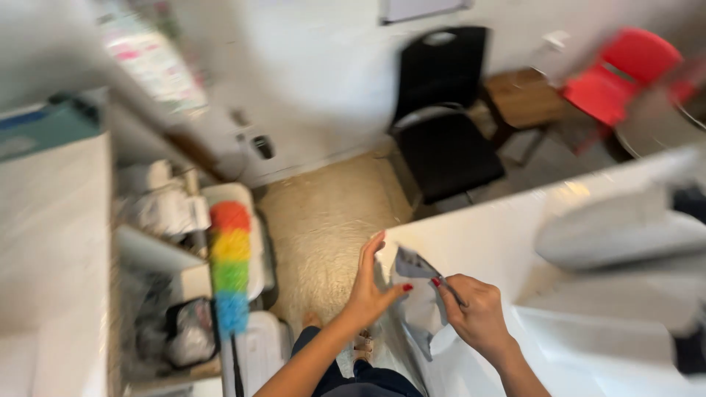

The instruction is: Sealing coffee bags using a manual heat sealer

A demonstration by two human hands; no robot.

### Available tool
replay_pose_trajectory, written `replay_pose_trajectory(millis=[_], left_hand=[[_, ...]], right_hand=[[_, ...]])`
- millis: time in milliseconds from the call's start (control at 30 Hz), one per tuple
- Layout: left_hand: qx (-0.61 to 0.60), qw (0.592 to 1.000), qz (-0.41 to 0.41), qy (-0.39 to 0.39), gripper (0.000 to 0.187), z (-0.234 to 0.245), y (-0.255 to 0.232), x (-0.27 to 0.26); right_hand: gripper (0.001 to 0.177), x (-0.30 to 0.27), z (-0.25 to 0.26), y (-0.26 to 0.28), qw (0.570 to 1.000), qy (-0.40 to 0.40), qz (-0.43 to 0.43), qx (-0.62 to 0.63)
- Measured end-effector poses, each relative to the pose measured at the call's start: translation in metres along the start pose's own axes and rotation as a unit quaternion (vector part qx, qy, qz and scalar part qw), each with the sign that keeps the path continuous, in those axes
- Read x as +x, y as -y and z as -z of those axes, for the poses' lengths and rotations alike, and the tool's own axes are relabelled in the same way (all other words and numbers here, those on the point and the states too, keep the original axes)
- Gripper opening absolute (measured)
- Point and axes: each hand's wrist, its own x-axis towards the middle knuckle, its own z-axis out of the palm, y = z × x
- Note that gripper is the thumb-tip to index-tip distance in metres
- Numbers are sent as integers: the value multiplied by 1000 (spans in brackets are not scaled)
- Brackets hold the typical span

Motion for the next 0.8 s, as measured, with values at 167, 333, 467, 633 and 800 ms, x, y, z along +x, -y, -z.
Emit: replay_pose_trajectory(millis=[167,333,467,633,800], left_hand=[[289,954,-4,-76,96,47,-24,-51],[304,916,-59,-257,92,142,-51,-27],[330,869,-84,-358,93,252,-88,1],[406,741,-108,-524,109,399,-143,16],[431,650,-112,-616,70,524,-146,-2]], right_hand=[[39,100,-74,62,999,0,-19,48],[38,204,-165,154,992,17,65,104],[44,292,-233,247,975,-15,152,164],[33,372,-324,349,956,-32,217,197],[31,403,-390,458,938,-24,239,248]])
